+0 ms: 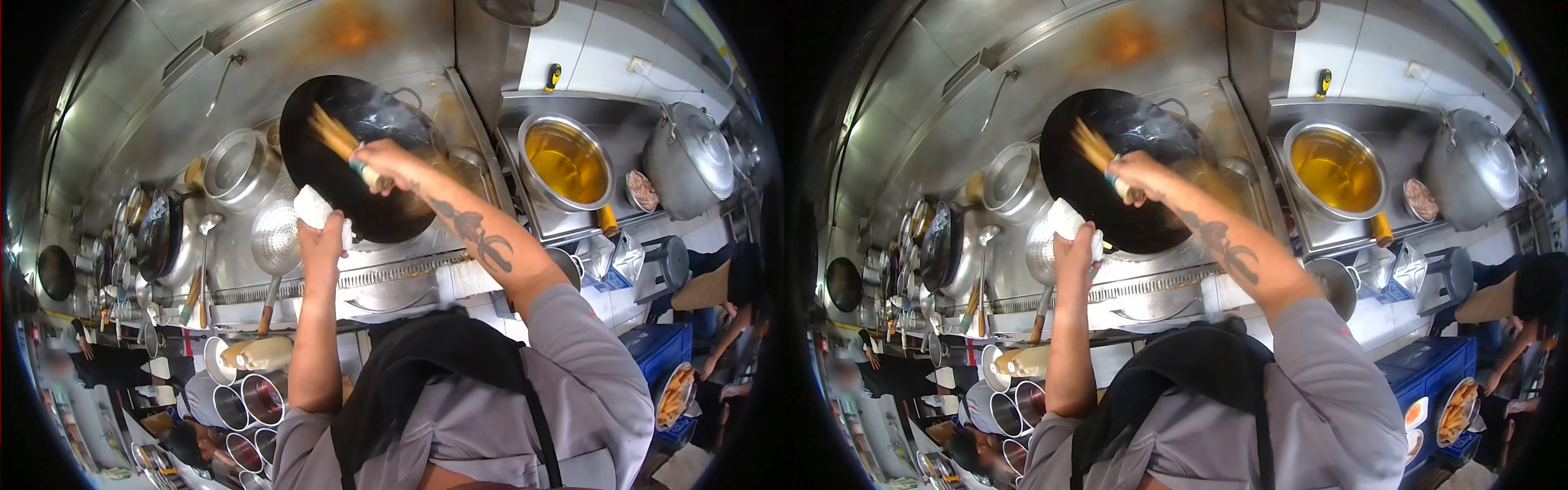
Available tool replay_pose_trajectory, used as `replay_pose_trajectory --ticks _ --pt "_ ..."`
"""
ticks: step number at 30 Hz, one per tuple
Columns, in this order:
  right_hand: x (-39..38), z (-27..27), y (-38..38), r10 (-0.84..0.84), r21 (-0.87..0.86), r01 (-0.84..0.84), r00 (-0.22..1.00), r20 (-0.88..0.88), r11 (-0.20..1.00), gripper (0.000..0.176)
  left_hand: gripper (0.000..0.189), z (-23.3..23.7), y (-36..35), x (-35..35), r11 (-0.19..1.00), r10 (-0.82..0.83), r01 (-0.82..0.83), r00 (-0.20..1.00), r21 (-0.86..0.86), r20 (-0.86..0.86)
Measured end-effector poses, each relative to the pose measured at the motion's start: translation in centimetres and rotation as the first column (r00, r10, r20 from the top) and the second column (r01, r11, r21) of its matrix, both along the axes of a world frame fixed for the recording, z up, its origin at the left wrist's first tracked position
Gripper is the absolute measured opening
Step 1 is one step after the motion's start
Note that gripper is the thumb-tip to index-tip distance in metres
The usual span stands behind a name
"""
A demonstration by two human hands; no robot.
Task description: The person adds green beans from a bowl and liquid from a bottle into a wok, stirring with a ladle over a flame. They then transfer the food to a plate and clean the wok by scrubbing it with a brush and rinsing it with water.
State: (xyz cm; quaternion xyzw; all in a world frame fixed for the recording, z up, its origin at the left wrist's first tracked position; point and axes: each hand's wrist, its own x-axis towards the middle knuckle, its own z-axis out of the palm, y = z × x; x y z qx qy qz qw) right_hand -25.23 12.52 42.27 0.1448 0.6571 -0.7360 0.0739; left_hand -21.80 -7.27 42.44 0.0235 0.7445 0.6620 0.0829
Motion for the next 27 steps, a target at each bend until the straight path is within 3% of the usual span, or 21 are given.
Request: replay_pose_trajectory --ticks 2,5,6,8,10,12,15,16,17,18,19,20,21,23,24,26,27 --pt "-0.4 1.3 1.9 -0.017 -0.014 0.017 1.000 0.019 1.000 0.033 0.027 0.3 -0.2 0.1 1.000 -0.017 0.018 1.000 0.023 -0.026" --pt "0.0 2.6 4.9 -0.071 -0.129 0.074 0.997 0.026 0.989 0.031 0.035 0.2 -0.2 -0.5 0.996 -0.046 0.021 0.959 -0.091 -0.278" --pt "0.6 2.9 5.7 -0.076 -0.173 0.078 0.997 0.019 0.982 0.030 0.035 -0.6 -0.4 -0.8 0.996 -0.039 0.015 0.960 -0.088 -0.277" --pt "1.7 3.0 6.7 -0.068 -0.257 0.058 0.997 -0.032 0.965 0.030 0.037 1.5 0.5 0.4 0.993 -0.098 0.056 0.888 -0.107 -0.450" --pt "3.0 3.1 7.0 -0.090 -0.274 0.079 0.996 -0.028 0.958 0.029 0.040 4.5 0.9 2.1 0.986 -0.127 0.071 0.905 -0.151 -0.407" --pt "4.1 3.1 7.1 -0.142 -0.294 0.121 0.989 -0.051 0.948 0.029 0.043 5.9 1.2 3.0 0.980 -0.165 0.090 0.865 -0.177 -0.473" --pt "6.5 2.5 3.3 -0.190 -0.099 0.179 0.975 -0.115 0.979 0.029 0.050 4.9 1.2 2.5 0.973 -0.168 0.042 0.805 -0.228 -0.569" --pt "7.8 0.3 1.5 -0.104 -0.053 0.094 0.965 -0.241 0.994 0.030 0.049 5.5 1.3 2.8 0.972 -0.151 0.014 0.803 -0.236 -0.577" --pt "10.2 -0.1 -0.6 0.020 0.098 0.009 0.957 -0.290 0.995 0.029 0.049 6.1 1.5 3.0 0.975 -0.128 -0.008 0.800 -0.224 -0.586" --pt "11.6 -3.6 -2.6 0.116 0.385 0.112 0.845 -0.523 0.916 0.026 0.047 6.4 1.4 2.8 0.983 -0.079 -0.015 0.867 -0.183 -0.491" --pt "13.5 -6.9 -4.1 0.160 0.389 0.065 0.840 -0.518 0.919 0.032 0.046 6.0 0.8 1.9 0.980 -0.041 -0.062 0.869 -0.190 -0.494" --pt "16.3 -7.6 -3.8 0.224 0.457 -0.059 0.922 -0.315 0.887 0.043 0.046 5.3 -0.2 0.6 0.974 0.001 -0.113 0.868 -0.196 -0.497" --pt "17.4 -11.8 -2.3 0.251 0.639 -0.064 0.946 -0.207 0.767 0.053 0.045 4.1 -1.2 -0.8 0.962 0.033 -0.170 0.848 -0.212 -0.528" --pt "17.3 -17.6 3.3 0.084 0.827 -0.115 0.993 0.082 0.551 0.053 0.044 0.8 -4.2 -3.9 0.945 0.110 -0.251 0.850 -0.211 -0.515" --pt "16.8 -17.4 6.4 -0.042 0.865 -0.139 0.982 0.182 0.481 0.050 0.041 1.5 -4.7 -3.3 0.954 0.155 -0.249 0.888 -0.169 -0.433" --pt "16.1 -12.0 10.0 -0.106 0.825 0.021 0.993 0.047 0.564 0.050 0.038 -1.1 -6.1 -4.5 0.965 0.199 -0.253 0.874 -0.066 -0.443" --pt "15.3 -10.3 10.7 -0.144 0.851 0.096 0.989 -0.024 0.517 0.048 0.038 -1.9 -7.0 -4.7 0.965 0.198 -0.253 0.876 -0.069 -0.439"
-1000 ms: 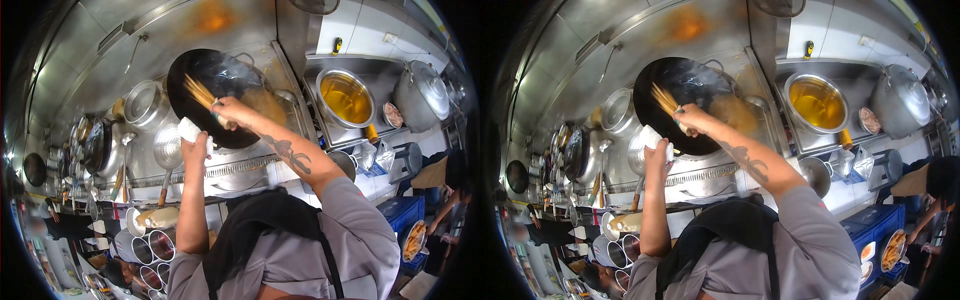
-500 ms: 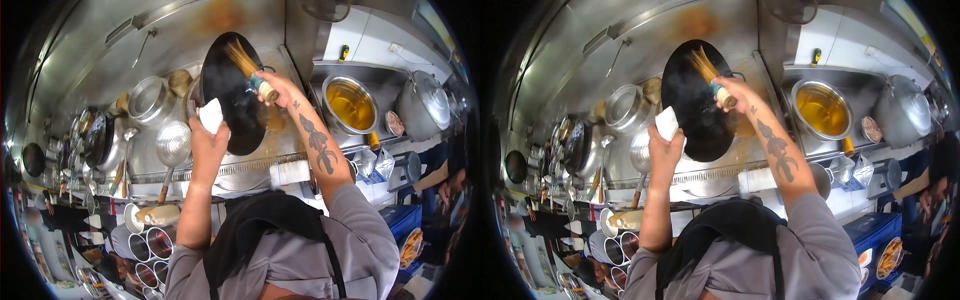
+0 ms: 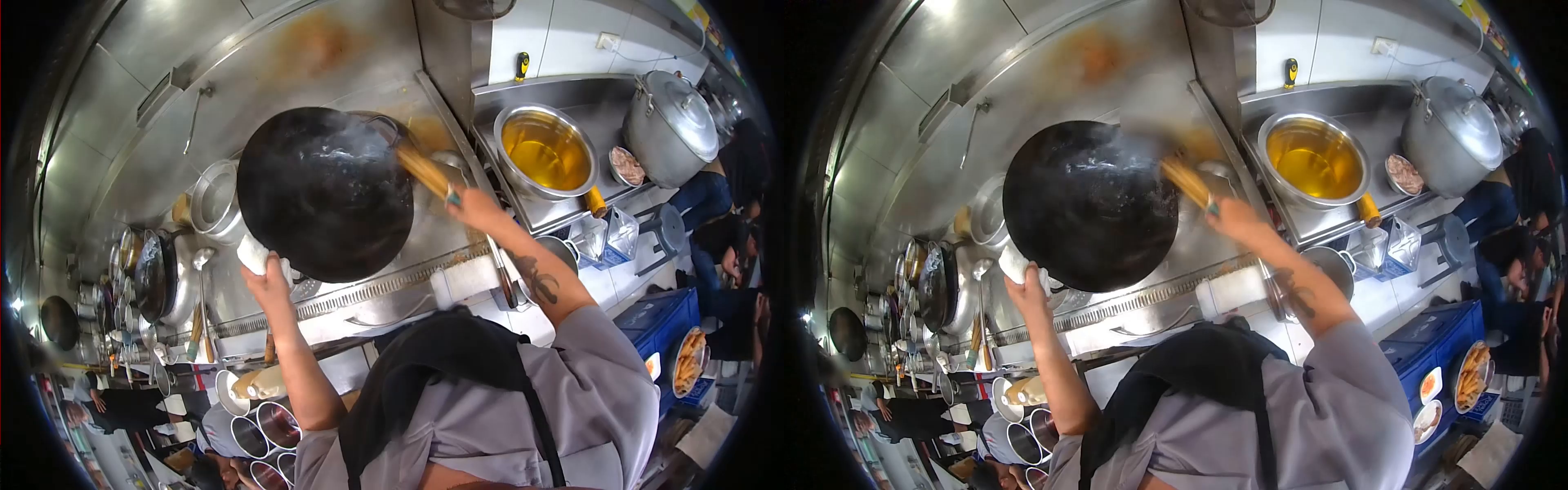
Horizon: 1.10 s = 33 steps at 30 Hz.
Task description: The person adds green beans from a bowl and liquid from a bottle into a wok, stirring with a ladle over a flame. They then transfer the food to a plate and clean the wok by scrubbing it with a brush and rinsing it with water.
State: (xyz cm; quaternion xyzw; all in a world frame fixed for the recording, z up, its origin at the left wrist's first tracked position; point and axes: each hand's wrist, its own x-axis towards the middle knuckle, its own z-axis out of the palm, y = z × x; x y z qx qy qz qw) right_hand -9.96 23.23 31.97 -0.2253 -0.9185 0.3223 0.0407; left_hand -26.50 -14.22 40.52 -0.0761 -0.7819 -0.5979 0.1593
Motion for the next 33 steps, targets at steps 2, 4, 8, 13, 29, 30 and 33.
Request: replay_pose_trajectory --ticks 2,4,8,13,29,30,33 --pt "-0.5 1.2 0.6 -0.046 0.060 0.050 0.997 -0.069 0.997 0.046 0.034 0.0 -0.4 0.1 0.989 0.056 -0.081 0.980 0.126 0.190" --pt "-0.2 1.4 0.6 -0.113 0.044 0.134 0.940 -0.322 0.990 0.048 0.034 -2.0 -2.1 -0.1 0.982 0.016 -0.096 0.898 0.161 0.440" --pt "3.4 -0.5 -1.7 -0.220 -0.238 0.156 0.937 -0.270 0.959 0.049 0.030 -5.7 -1.2 1.9 0.904 0.055 -0.297 0.794 0.307 0.606" --pt "7.1 -6.9 -3.6 -0.262 -0.335 0.230 0.964 -0.052 0.914 0.040 0.026 -10.3 2.2 3.0 0.873 -0.171 -0.166 0.778 0.460 0.605" --pt "10.5 -7.4 -7.3 0.010 0.097 0.005 0.989 -0.150 0.995 0.043 0.024 -13.6 10.2 -0.7 0.792 -0.190 -0.279 0.733 0.543 0.654" --pt "10.9 -7.0 -7.9 0.014 0.097 0.001 0.989 -0.149 0.995 0.043 0.024 -13.7 10.3 -0.8 0.791 -0.187 -0.283 0.733 0.543 0.654" --pt "12.1 -7.2 -9.5 0.084 -0.093 -0.099 0.984 -0.158 0.991 0.036 0.023 -14.3 9.4 -1.3 0.783 -0.234 -0.231 0.752 0.578 0.617"
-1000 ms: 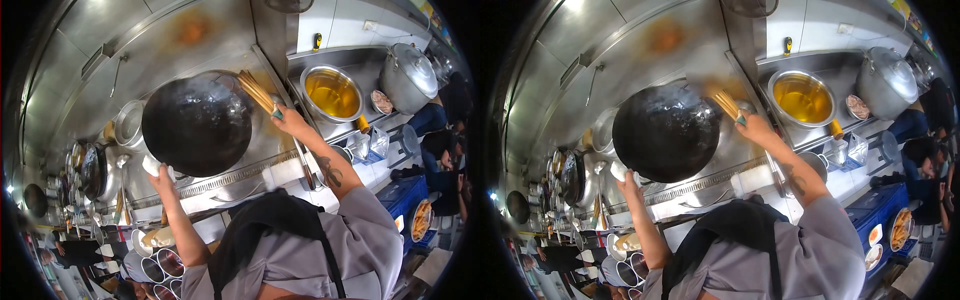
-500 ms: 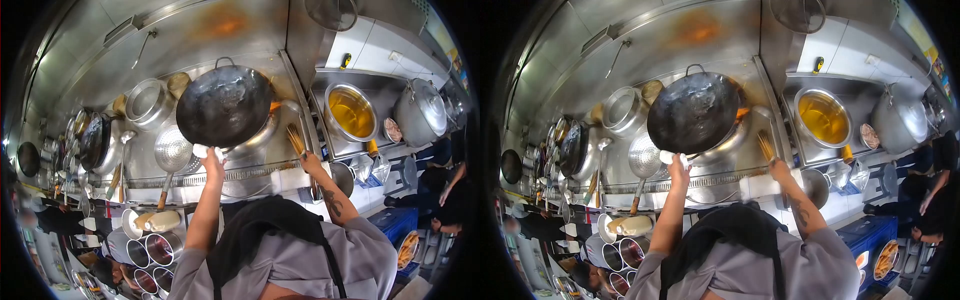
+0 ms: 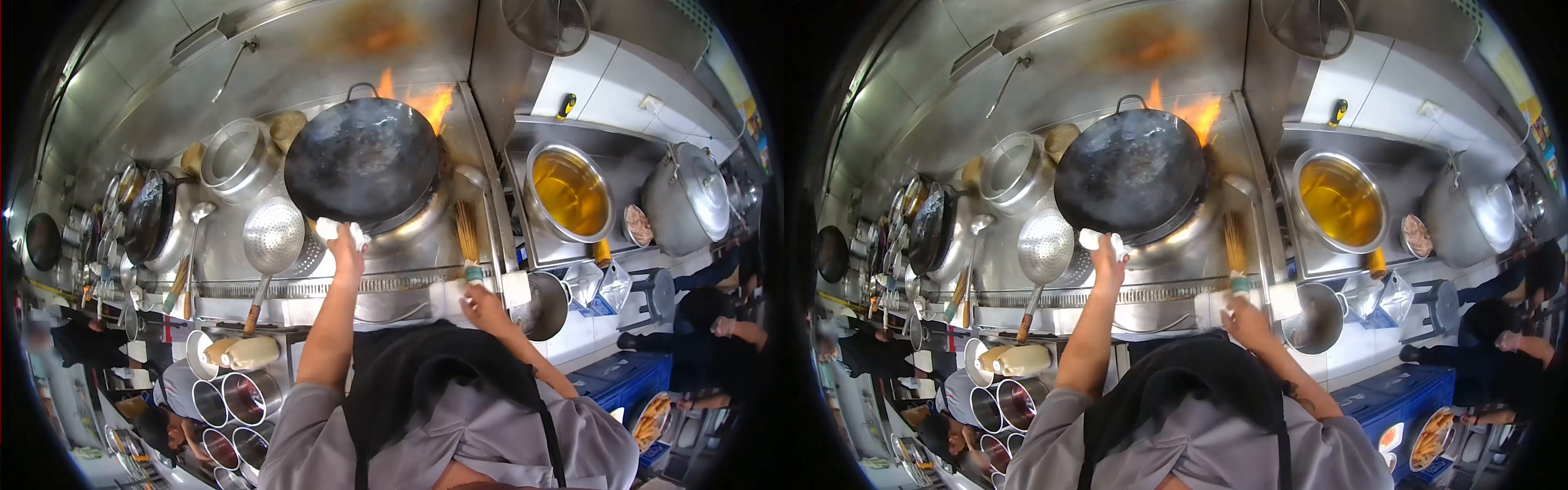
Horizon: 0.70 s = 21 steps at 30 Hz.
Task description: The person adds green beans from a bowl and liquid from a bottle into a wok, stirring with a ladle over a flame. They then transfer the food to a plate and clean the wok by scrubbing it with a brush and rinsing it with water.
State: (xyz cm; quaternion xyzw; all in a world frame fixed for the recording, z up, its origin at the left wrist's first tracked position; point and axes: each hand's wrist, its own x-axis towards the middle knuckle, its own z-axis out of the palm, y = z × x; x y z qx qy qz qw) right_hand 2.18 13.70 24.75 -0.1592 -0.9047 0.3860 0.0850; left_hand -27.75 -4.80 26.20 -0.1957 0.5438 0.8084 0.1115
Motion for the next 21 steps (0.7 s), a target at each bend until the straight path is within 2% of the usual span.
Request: replay_pose_trajectory --ticks 2,4,6,7,8,9,10,11,12,14,16,18,20,21 --pt "0.2 -0.9 -0.9 0.079 -0.179 -0.095 0.992 -0.096 0.979 0.030 0.026 0.9 -2.1 -0.2 0.973 -0.231 0.232 0.964 0.014 0.130" --pt "-0.1 0.6 -1.4 0.100 -0.155 -0.105 0.994 -0.037 0.982 0.030 0.032 2.1 -4.7 0.6 0.954 -0.270 0.288 0.945 -0.078 0.186" --pt "-2.0 3.6 -2.2 0.073 -0.085 -0.077 0.996 -0.058 0.993 0.029 0.033 1.1 -8.7 1.6 0.901 -0.389 0.382 0.921 -0.206 0.008" --pt "-3.4 5.0 -2.9 0.058 -0.060 -0.068 0.986 -0.158 0.996 0.028 0.033 0.7 -10.8 2.1 0.904 -0.381 0.373 0.925 -0.210 0.003" --pt "-4.7 6.7 -3.6 0.063 -0.060 -0.074 0.985 -0.162 0.995 0.028 0.036 0.2 -12.9 2.7 0.860 -0.422 0.402 0.906 -0.314 0.002" --pt "-5.9 8.6 -4.3 0.117 -0.020 -0.126 0.960 -0.256 0.992 0.028 0.041 -0.5 -14.5 3.3 0.806 -0.465 0.427 0.885 -0.410 0.008" --pt "-6.8 10.6 -5.1 0.168 0.024 -0.170 0.924 -0.343 0.985 0.028 0.041 -1.3 -15.8 3.7 0.806 -0.466 0.428 0.885 -0.408 0.007" --pt "-7.5 12.6 -6.2 0.166 0.027 -0.167 0.925 -0.341 0.986 0.028 0.047 -2.4 -16.8 3.9 0.719 -0.480 0.439 0.874 -0.539 0.072" --pt "-8.2 14.7 -7.3 0.229 0.034 -0.232 0.910 -0.345 0.972 0.027 0.053 -3.9 -17.9 4.2 0.611 -0.483 0.447 0.864 -0.653 0.139" --pt "-9.2 18.7 -8.8 0.295 0.043 -0.298 0.892 -0.342 0.953 0.027 0.064 -11.0 -20.8 4.2 0.489 -0.586 0.145 0.785 -0.860 -0.201" --pt "-10.3 22.9 -9.9 0.352 -0.287 -0.495 0.832 -0.429 0.820 0.024 0.068 -8.4 -20.4 5.3 0.155 -0.657 0.271 0.746 -0.950 0.106" --pt "-10.1 28.4 -9.8 0.320 -0.465 -0.572 0.796 -0.513 0.676 0.021 0.070 -8.8 -20.2 6.1 0.006 -0.665 0.286 0.717 -0.958 0.209" --pt "-9.8 32.3 -9.6 0.290 -0.353 -0.706 0.618 -0.731 0.613 0.021 0.073 -7.8 -20.2 6.0 -0.040 -0.701 0.262 0.681 -0.964 0.214" --pt "-9.5 33.7 -9.5 0.299 -0.269 -0.728 0.548 -0.781 0.630 0.022 0.073 -7.1 -20.1 5.9 -0.055 -0.713 0.248 0.669 -0.967 0.212"
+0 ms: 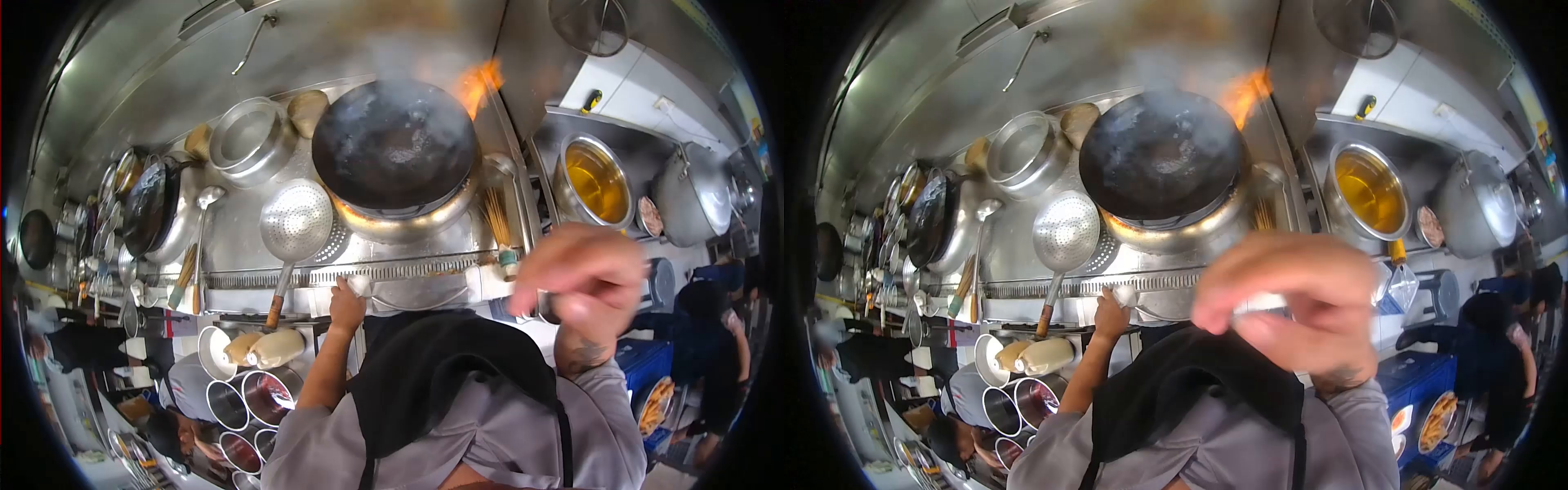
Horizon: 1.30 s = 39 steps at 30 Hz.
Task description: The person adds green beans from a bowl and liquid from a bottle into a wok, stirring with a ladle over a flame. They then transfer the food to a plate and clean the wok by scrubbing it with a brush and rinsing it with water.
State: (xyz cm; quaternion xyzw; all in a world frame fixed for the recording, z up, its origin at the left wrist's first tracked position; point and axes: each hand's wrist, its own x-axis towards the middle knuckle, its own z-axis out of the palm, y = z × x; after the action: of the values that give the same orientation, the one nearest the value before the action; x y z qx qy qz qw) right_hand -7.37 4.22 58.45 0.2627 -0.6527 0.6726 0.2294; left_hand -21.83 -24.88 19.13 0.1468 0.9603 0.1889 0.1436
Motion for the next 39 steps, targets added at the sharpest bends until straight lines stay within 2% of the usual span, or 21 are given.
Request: replay_pose_trajectory --ticks 6,10,13,15,17,19,20,21,22,23,24,25,26,27,28,29,32,35,36,38,39 --pt "2.6 3.7 -0.9 -0.168 0.271 0.202 0.975 -0.146 0.941 0.027 0.079 -0.1 -0.8 -0.3 0.984 -0.150 0.150 0.989 -0.094 0.013" --pt "5.2 4.6 -1.4 -0.166 0.254 0.184 0.982 -0.091 0.949 0.051 0.082 -0.1 -1.3 -0.2 0.972 -0.226 0.227 0.974 -0.067 0.019" --pt "7.1 6.4 -1.1 -0.098 0.394 0.121 0.992 -0.076 0.911 0.079 0.087 1.8 -1.3 -0.8 0.955 -0.263 0.270 0.962 -0.122 0.068" --pt "7.5 7.1 -3.3 -0.153 0.181 0.168 0.984 -0.094 0.969 0.080 0.095 3.4 -1.3 -1.7 0.936 -0.284 0.295 0.955 -0.190 0.083" --pt "9.0 8.4 -3.7 -0.208 0.086 0.219 0.971 -0.114 0.972 0.082 0.086 6.7 -0.7 -4.2 0.946 -0.323 0.321 0.940 -0.040 -0.108" --pt "12.3 9.7 -3.1 -0.127 0.186 0.141 0.988 -0.085 0.972 0.080 0.066 11.8 0.6 -8.3 0.773 -0.408 0.613 0.677 0.163 -0.612" --pt "14.4 10.0 -2.9 -0.109 0.213 0.118 0.993 -0.054 0.970 0.079 0.045 20.1 2.9 -6.7 0.802 -0.212 0.345 0.927 0.487 -0.308" --pt "16.5 10.4 -2.8 -0.093 0.240 0.096 0.995 -0.023 0.966 0.078 0.042 26.9 4.3 -4.8 0.658 -0.128 0.314 0.942 0.685 -0.310" --pt "18.6 11.8 -3.3 -0.201 0.409 0.172 0.979 0.028 0.896 0.073 0.038 31.5 4.5 -4.2 0.617 -0.088 0.459 0.848 0.640 -0.523" --pt "20.7 12.6 -4.6 -0.314 0.444 0.243 0.945 0.093 0.862 0.066 0.035 34.9 5.3 -2.8 0.301 0.019 0.560 0.806 0.772 -0.592" --pt "22.8 13.4 -5.9 -0.420 0.487 0.299 0.894 0.158 0.821 0.059 0.036 38.5 5.2 -1.3 0.234 0.036 0.707 0.680 0.668 -0.732" --pt "24.9 14.1 -7.2 -0.512 0.532 0.337 0.830 0.222 0.777 0.053 0.043 40.9 4.6 -1.5 0.035 -0.010 0.830 0.557 0.556 -0.831" --pt "24.8 13.3 -7.9 -0.570 0.490 0.494 0.822 0.006 0.718 0.049 0.044 44.1 5.7 1.8 -0.143 0.012 0.852 0.510 0.503 -0.860" --pt "27.1 13.9 -8.2 -0.560 0.537 0.469 0.828 0.009 0.701 0.047 0.046 49.3 5.5 2.8 -0.130 -0.190 0.979 0.129 0.156 -0.973" --pt "29.4 14.6 -8.4 -0.551 0.581 0.443 0.835 0.011 0.682 0.045 0.045 51.5 5.5 4.7 -0.205 -0.190 0.976 0.037 0.077 -0.981" --pt "31.2 15.3 -8.6 -0.540 0.624 0.416 0.842 0.012 0.662 0.043 0.045 52.1 6.2 6.5 -0.240 -0.168 0.970 -0.007 0.034 -0.986" --pt "36.2 14.2 -12.4 -0.800 0.496 0.711 0.598 -0.054 0.499 0.042 0.045 52.2 8.5 11.1 -0.344 -0.119 0.939 -0.042 0.001 -0.992" --pt "41.7 14.9 -14.3 -0.772 0.376 0.741 0.628 -0.095 0.556 0.042 0.044 51.1 11.3 15.0 -0.423 -0.108 0.906 -0.022 0.026 -0.994" --pt "43.2 17.3 -15.5 -0.779 0.320 0.711 0.577 0.244 0.626 0.043 0.044 50.8 11.9 16.1 -0.447 -0.106 0.894 -0.014 0.035 -0.994" --pt "45.1 18.1 -17.6 -0.700 0.226 0.722 0.463 0.544 0.654 0.046 0.043 50.3 13.2 18.4 -0.487 -0.110 0.871 0.005 0.058 -0.994" --pt "45.5 17.2 -18.9 -0.824 0.208 0.841 0.388 0.413 0.500 0.050 0.043 50.0 13.8 19.5 -0.503 -0.112 0.861 0.020 0.074 -0.993"
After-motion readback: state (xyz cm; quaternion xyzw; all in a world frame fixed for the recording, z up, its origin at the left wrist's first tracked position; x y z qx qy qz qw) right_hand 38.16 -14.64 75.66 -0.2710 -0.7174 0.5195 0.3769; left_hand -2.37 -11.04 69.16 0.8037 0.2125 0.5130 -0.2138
